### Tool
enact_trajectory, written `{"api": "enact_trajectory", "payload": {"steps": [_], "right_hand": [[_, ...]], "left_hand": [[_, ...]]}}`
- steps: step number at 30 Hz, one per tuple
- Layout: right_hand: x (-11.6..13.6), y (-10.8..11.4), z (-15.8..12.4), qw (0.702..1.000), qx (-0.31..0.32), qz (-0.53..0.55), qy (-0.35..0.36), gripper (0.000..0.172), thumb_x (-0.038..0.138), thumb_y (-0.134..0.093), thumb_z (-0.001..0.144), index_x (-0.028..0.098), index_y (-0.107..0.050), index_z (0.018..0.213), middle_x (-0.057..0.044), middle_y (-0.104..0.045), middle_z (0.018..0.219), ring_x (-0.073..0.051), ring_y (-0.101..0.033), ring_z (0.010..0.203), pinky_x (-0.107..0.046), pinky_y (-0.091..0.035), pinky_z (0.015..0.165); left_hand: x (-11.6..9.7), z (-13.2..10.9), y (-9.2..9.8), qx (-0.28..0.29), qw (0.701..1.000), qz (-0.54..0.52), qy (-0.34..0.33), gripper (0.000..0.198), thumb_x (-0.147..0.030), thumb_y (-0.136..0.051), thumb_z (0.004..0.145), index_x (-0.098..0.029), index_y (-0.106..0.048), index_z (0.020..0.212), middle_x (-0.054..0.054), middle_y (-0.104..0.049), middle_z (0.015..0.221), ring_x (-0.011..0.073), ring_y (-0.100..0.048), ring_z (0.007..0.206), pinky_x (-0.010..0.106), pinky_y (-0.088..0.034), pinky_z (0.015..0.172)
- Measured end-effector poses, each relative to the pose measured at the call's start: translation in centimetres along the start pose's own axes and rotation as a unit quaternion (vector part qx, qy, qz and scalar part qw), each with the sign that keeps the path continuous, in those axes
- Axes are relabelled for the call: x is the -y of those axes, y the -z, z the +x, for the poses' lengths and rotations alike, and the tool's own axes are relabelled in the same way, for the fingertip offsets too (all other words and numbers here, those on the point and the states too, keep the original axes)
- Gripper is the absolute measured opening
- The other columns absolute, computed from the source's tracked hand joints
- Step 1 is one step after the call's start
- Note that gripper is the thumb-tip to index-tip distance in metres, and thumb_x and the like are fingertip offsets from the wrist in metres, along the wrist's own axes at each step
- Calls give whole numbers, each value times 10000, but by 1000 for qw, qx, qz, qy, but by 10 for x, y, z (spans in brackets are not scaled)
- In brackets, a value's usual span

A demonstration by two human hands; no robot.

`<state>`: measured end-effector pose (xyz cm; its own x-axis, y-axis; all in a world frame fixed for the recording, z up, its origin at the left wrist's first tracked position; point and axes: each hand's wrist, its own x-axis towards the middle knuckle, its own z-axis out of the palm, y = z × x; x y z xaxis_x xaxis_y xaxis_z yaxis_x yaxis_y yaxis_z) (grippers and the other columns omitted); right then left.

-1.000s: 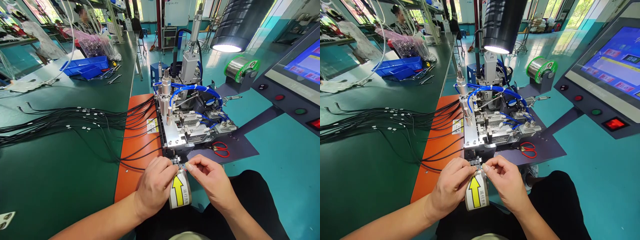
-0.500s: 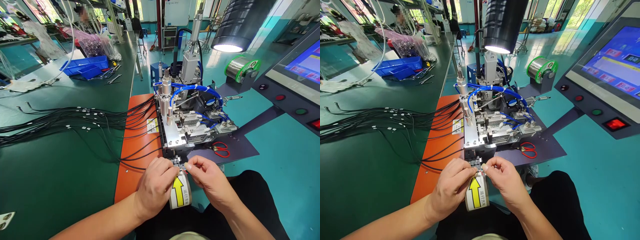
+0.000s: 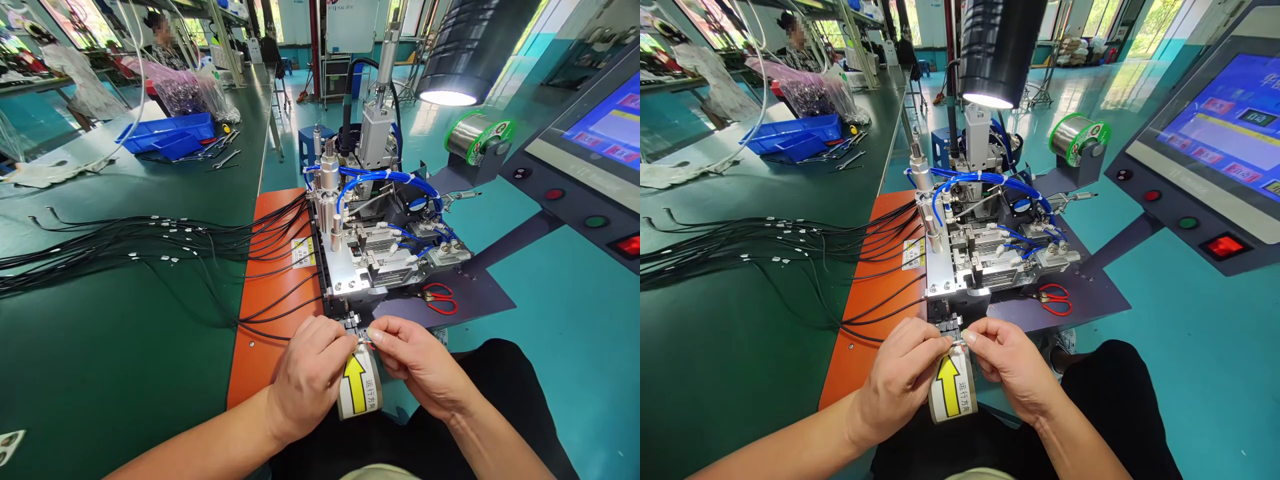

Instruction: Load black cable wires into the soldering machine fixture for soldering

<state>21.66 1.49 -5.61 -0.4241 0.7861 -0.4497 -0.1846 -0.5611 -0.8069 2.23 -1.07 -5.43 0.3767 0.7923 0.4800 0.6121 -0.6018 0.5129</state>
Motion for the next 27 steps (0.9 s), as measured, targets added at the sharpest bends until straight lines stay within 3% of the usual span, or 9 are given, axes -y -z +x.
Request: {"api": "enact_trajectory", "payload": {"steps": [8,14,23,27], "right_hand": [[0,1,-2,994,-28,-88,54,287,443,-682,892,174,-609,826,83,-318,582,-73,-211,535,-246,-145,483],[-3,-3,-4,973,-70,-175,131,266,457,-632,922,195,-630,873,41,-451,701,-96,-343,609,-231,-294,528],[-1,-4,-3,962,-77,-212,153,261,449,-604,936,199,-639,866,26,-509,693,-115,-421,621,-244,-358,559],[-3,-2,2,967,-83,-195,140,282,471,-615,923,192,-636,887,31,-507,677,-112,-425,608,-240,-352,543]], "left_hand": [[-1,1,0,-6,1000,3,10,134,-87,-560,927,-139,-673,975,68,-610,836,179,-492,775,319,-396,683],[1,-1,-1,-6,1000,3,10,117,-84,-577,919,-133,-671,969,69,-611,834,179,-500,779,323,-409,694],[-1,0,0,1,1000,19,8,153,-111,-540,943,-143,-678,1001,70,-612,840,182,-502,774,320,-426,682],[3,1,4,32,998,44,-16,246,-96,-502,940,-113,-642,1141,108,-617,935,211,-524,839,348,-466,721]]}}
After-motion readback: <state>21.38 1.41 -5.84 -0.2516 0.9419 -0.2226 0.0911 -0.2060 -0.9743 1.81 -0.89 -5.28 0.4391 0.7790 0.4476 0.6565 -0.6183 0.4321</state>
